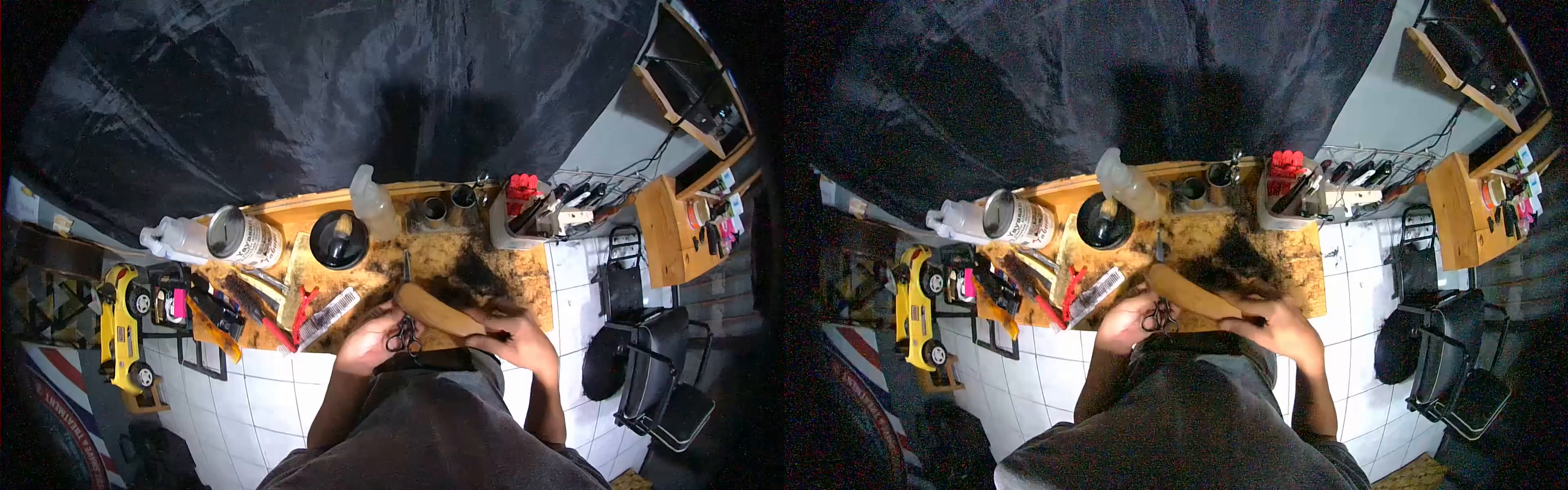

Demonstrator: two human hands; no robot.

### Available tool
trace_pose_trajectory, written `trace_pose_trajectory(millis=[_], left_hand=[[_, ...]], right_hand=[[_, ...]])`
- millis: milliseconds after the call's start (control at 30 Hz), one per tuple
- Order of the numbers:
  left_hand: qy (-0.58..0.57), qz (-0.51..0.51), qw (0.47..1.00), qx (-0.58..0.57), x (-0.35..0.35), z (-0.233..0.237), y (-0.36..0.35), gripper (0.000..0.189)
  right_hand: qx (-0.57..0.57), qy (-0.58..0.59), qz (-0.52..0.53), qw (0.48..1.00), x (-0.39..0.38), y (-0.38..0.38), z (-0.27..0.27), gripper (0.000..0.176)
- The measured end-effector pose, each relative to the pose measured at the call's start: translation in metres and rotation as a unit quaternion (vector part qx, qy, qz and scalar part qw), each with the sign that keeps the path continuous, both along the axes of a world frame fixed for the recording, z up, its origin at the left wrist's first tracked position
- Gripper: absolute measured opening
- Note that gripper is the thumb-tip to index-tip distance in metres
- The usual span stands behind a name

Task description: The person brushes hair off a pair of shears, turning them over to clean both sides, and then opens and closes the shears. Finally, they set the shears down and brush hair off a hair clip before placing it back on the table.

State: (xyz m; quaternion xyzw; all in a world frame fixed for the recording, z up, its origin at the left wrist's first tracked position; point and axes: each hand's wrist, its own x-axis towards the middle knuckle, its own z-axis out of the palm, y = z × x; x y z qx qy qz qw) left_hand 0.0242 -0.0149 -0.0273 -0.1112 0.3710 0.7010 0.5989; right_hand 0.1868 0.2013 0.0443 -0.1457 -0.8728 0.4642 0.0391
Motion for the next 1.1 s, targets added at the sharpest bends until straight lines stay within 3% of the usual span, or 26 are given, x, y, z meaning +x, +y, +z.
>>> trace_pose_trajectory(millis=[33, 67, 167, 233, 300, 367, 400, 433, 467, 533, 567, 633, 667, 700, 767, 800, 833, 900, 967, 1033, 1100], left_hand=[[-0.002, 0.007, 1.000, -0.004, 0.004, 0.004, 0.003, 0.039], [0.022, 0.029, 0.999, 0.011, 0.010, 0.010, 0.008, 0.036], [0.039, 0.070, 0.997, -0.012, 0.018, 0.012, 0.014, 0.036], [0.063, -0.023, 0.991, 0.118, 0.017, 0.003, 0.010, 0.038], [0.038, 0.012, 0.994, 0.097, 0.031, 0.012, 0.025, 0.035], [0.103, 0.044, 0.993, 0.031, 0.042, 0.032, 0.040, 0.031], [0.117, 0.021, 0.991, 0.070, 0.041, 0.024, 0.036, 0.028], [0.038, 0.016, 0.994, 0.098, 0.037, 0.008, 0.026, 0.026], [0.043, 0.042, 0.993, 0.100, 0.036, -0.007, 0.022, 0.026], [0.068, 0.150, 0.982, 0.087, 0.047, 0.007, 0.035, 0.025], [0.069, 0.156, 0.982, 0.086, 0.052, 0.007, 0.045, 0.025], [0.130, 0.287, 0.949, 0.023, 0.061, 0.011, 0.059, 0.023], [0.152, 0.258, 0.950, 0.090, 0.061, 0.020, 0.059, 0.021], [0.152, 0.259, 0.950, 0.086, 0.064, 0.025, 0.065, 0.021], [0.317, 0.314, 0.895, 0.015, 0.073, 0.030, 0.082, 0.021], [0.338, 0.323, 0.884, 0.009, 0.075, 0.032, 0.087, 0.016], [0.339, 0.321, 0.884, 0.012, 0.075, 0.029, 0.088, 0.016], [0.494, 0.277, 0.817, -0.109, 0.077, 0.023, 0.082, 0.012], [0.489, 0.288, 0.815, -0.122, 0.078, 0.023, 0.080, 0.014], [0.515, 0.344, 0.778, -0.109, 0.074, 0.031, 0.076, 0.014], [0.500, 0.392, 0.771, -0.034, 0.065, 0.038, 0.074, 0.015]], right_hand=[[-0.113, -0.114, 0.035, 0.986, 0.007, 0.002, 0.001, 0.049], [-0.096, -0.021, 0.061, 0.993, 0.015, 0.007, -0.009, 0.046], [-0.043, 0.031, 0.122, 0.991, 0.022, 0.031, -0.005, 0.045], [-0.116, -0.019, 0.004, 0.993, 0.019, 0.024, -0.001, 0.042], [-0.100, 0.037, -0.086, 0.991, 0.007, 0.016, -0.002, 0.042], [-0.082, 0.087, -0.091, 0.989, 0.003, 0.014, -0.013, 0.042], [-0.055, 0.078, -0.043, 0.994, 0.006, 0.016, -0.018, 0.042], [-0.029, 0.068, 0.008, 0.997, 0.010, 0.017, -0.022, 0.042], [-0.025, 0.025, 0.027, 0.999, 0.018, 0.018, -0.024, 0.042], [-0.060, 0.034, 0.052, 0.996, 0.032, 0.025, -0.023, 0.042], [-0.094, 0.046, 0.069, 0.992, 0.036, 0.033, -0.022, 0.043], [-0.084, 0.055, 0.083, 0.991, 0.044, 0.049, -0.017, 0.044], [-0.081, 0.022, 0.064, 0.994, 0.045, 0.058, -0.013, 0.044], [-0.075, -0.012, 0.044, 0.996, 0.045, 0.064, -0.012, 0.043], [-0.075, 0.038, -0.001, 0.996, 0.036, 0.061, -0.008, 0.046], [-0.065, 0.056, 0.001, 0.996, 0.028, 0.059, 0.000, 0.048], [-0.053, 0.077, 0.002, 0.996, 0.022, 0.055, 0.004, 0.050], [-0.044, 0.133, 0.024, 0.990, 0.012, 0.041, 0.002, 0.053], [-0.086, 0.148, 0.057, 0.984, 0.007, 0.026, 0.002, 0.052], [-0.101, 0.107, 0.078, 0.986, 0.012, 0.019, -0.009, 0.052], [-0.103, 0.136, 0.052, 0.984, 0.021, 0.020, -0.031, 0.053]])
